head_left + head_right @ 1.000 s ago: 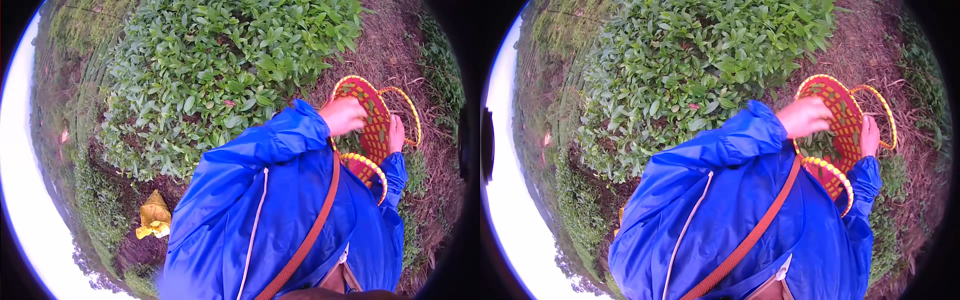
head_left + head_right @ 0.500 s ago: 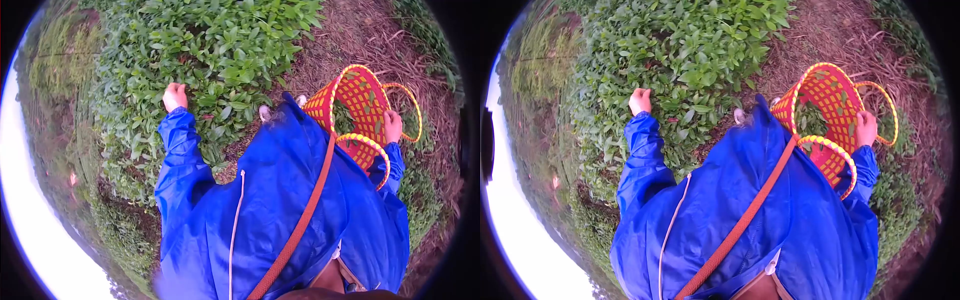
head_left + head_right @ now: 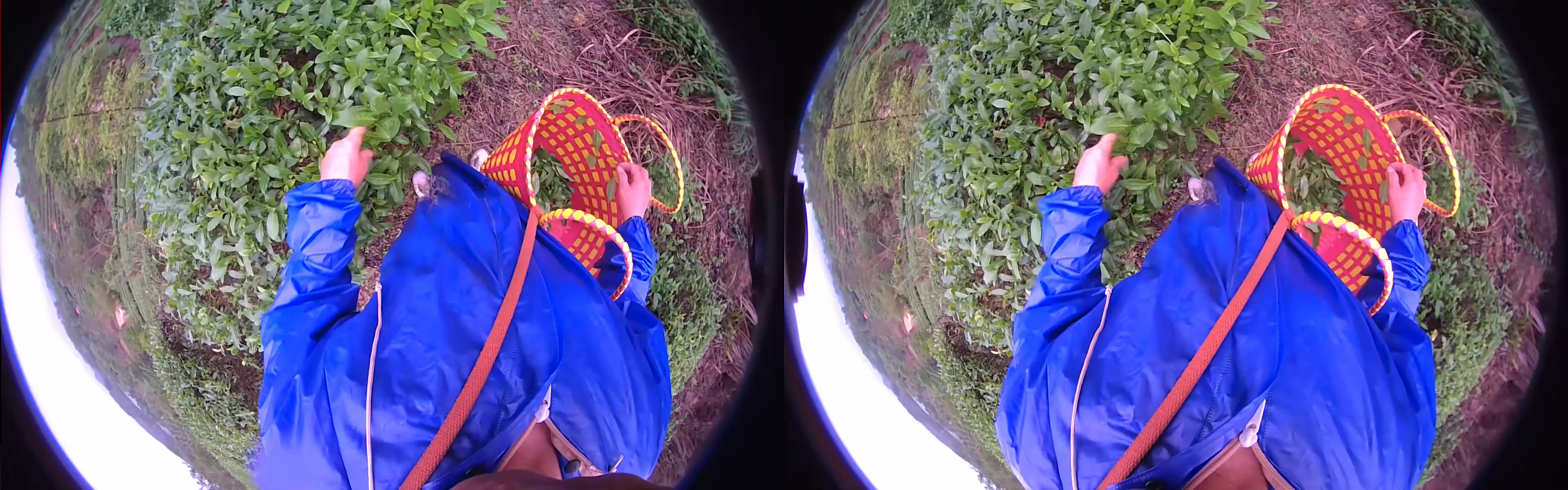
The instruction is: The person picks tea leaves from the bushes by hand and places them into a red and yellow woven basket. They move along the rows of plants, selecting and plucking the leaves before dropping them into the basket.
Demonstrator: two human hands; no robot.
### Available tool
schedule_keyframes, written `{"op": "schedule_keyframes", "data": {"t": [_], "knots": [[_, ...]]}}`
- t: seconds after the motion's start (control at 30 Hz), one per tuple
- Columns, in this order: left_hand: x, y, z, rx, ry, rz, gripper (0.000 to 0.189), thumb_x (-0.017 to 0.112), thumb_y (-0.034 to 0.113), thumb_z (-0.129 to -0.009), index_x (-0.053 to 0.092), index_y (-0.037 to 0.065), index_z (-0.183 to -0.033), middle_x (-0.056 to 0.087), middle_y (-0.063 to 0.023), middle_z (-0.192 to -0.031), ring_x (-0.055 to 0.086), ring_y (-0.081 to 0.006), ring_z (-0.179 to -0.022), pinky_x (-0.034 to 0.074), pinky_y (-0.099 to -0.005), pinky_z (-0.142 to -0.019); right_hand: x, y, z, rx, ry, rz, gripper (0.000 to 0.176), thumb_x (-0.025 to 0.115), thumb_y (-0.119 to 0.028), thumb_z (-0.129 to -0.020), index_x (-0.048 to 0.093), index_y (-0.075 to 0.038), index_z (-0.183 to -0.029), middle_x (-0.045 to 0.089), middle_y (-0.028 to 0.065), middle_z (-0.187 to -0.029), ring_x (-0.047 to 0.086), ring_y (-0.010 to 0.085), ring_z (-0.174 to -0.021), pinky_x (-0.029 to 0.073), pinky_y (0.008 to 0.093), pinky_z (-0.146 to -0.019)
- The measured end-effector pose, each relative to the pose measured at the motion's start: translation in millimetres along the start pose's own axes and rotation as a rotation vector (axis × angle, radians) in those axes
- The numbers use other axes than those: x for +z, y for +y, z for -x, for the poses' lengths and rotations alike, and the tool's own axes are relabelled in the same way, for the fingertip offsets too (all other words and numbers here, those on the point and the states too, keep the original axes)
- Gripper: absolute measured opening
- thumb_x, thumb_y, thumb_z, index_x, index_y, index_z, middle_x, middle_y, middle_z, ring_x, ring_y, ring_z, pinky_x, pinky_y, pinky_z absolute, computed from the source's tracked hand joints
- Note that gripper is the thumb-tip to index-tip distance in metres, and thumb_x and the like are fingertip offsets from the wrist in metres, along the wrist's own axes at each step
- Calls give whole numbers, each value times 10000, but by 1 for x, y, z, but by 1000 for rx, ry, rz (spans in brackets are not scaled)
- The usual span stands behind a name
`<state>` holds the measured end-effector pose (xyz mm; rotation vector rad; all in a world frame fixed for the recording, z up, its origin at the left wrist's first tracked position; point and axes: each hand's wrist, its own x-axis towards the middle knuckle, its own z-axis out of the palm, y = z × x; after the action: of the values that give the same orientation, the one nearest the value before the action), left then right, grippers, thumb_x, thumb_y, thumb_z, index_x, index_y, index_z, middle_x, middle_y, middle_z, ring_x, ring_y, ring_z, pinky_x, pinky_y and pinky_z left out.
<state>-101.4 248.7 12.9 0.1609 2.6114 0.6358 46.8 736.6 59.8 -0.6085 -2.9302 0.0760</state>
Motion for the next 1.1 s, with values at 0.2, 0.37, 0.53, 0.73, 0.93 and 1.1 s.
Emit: {"op": "schedule_keyframes", "data": {"t": [0.2, 0.37, 0.53, 0.73, 0.93, 1.1], "knots": [[55, -22, -28, 227, -77, 429, 322, 549, 185, -721, 493, 87, -1023, 543, -107, -613, 505, -213, -521, 399, -309, -505, -8, 0, 0, 25, 25, 53, 152, 560, -240, -713, 599, -115, -791, 539, 95, -826, 516, 257, -771, 404, 357, -703], [44, -15, 1, -290, -212, 954, 474, 366, 466, -806, 540, 25, -803, 445, 6, -523, 390, -87, -432, 280, -213, -392, 6, 15, 1, 121, -45, -2, 163, 561, -255, -708, 606, -123, -793, 535, 93, -856, 509, 255, -800, 402, 355, -713], [66, -6, -2, -264, 217, 1007, 294, 490, 290, -795, 439, 88, -588, 420, 30, -549, 325, -51, -443, 261, -199, -396, 23, 26, -16, 81, -75, -9, 147, 566, -254, -703, 600, -146, -797, 532, 81, -851, 505, 261, -791, 400, 364, -710], [45, 20, 13, -20, 438, 608, 245, 544, 112, -757, 402, 40, -570, 334, 56, -544, 266, -40, -521, 240, -196, -458, 26, 33, -42, 19, -95, -31, 155, 561, -252, -708, 601, -130, -794, 532, 77, -843, 506, 251, -792, 399, 357, -708], [6, 74, 27, -352, 441, 1225, 336, 527, 243, -787, 364, 72, -548, 334, 33, -508, 291, -43, -453, 224, -197, -408, 40, 59, -62, 9, -121, -43, 164, 552, -248, -715, 600, -115, -796, 528, 74, -840, 500, 239, -817, 391, 342, -723], [84, 48, 11, -659, -278, 1942, 596, 386, 602, -729, 483, 18, -799, 405, -52, -648, 405, -160, -535, 355, -277, -472, 41, 58, -72, -37, -127, 3, 179, 533, -241, -731, 594, -89, -803, 534, 88, -852, 503, 241, -808, 397, 332, -714]]}}
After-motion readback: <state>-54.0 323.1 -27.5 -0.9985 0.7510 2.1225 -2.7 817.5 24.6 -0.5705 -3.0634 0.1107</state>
